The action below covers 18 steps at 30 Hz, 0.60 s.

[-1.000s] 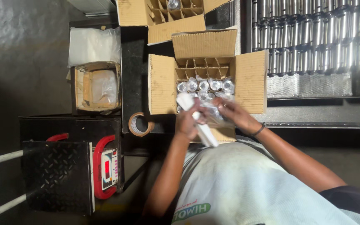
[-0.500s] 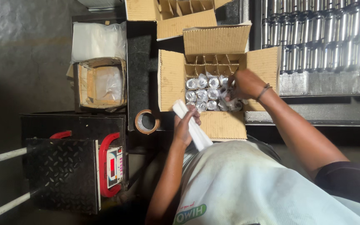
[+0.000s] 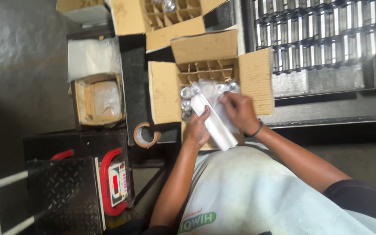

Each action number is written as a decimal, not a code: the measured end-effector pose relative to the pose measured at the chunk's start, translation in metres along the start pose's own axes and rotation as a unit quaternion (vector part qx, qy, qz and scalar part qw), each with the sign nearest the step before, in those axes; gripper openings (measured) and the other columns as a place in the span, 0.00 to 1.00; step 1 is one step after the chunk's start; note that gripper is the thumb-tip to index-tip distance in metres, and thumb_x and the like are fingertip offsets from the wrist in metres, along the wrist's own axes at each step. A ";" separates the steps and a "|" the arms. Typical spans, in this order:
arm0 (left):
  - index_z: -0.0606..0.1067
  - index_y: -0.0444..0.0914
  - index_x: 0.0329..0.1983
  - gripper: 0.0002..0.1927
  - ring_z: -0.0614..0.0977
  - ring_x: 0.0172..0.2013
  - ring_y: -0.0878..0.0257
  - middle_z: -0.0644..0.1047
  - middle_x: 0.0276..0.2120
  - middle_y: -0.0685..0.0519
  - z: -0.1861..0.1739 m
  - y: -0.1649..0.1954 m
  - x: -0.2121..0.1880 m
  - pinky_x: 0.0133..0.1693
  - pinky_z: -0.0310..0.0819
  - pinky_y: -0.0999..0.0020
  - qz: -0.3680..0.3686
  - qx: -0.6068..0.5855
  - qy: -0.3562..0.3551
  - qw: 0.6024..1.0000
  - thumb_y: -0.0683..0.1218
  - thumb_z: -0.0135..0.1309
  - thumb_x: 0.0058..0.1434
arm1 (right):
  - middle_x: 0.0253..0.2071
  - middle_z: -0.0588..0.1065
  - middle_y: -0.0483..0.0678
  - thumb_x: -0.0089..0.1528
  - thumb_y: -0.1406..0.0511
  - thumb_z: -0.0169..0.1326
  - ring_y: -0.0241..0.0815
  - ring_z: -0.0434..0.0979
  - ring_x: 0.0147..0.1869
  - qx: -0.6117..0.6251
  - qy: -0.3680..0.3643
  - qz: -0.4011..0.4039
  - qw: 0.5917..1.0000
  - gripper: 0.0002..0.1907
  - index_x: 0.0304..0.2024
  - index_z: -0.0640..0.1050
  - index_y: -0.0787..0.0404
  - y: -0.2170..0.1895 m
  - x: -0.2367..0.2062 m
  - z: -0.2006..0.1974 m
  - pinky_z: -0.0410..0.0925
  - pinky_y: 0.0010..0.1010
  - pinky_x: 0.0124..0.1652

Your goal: The person wraps metal cylindrical parts in plastic sleeves and places them one at a time into a compartmentalized cardboard box. They then close the box, seal it with tape, carry it to a storage area, and stack it on top of other finished boxes.

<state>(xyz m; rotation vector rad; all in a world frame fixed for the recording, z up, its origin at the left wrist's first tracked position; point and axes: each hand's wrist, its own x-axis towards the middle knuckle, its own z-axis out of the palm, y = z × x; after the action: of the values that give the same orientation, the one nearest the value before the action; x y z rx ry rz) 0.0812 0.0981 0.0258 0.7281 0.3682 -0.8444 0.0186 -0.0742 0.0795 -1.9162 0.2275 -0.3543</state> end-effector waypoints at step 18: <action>0.83 0.32 0.32 0.12 0.78 0.20 0.58 0.78 0.18 0.44 0.110 0.050 -0.054 0.26 0.71 0.61 0.248 0.684 0.158 0.668 0.48 0.63 0.61 | 0.62 0.69 0.69 0.64 0.50 0.67 0.63 0.71 0.68 -0.400 0.021 0.252 0.881 0.38 0.60 0.73 0.76 0.143 0.091 -0.212 0.68 0.45 0.65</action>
<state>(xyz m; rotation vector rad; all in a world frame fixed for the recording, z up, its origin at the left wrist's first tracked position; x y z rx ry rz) 0.0886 0.0716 0.1553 2.2962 -0.2792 -0.3144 0.0312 -0.3412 0.0301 -2.5438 1.0075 0.0826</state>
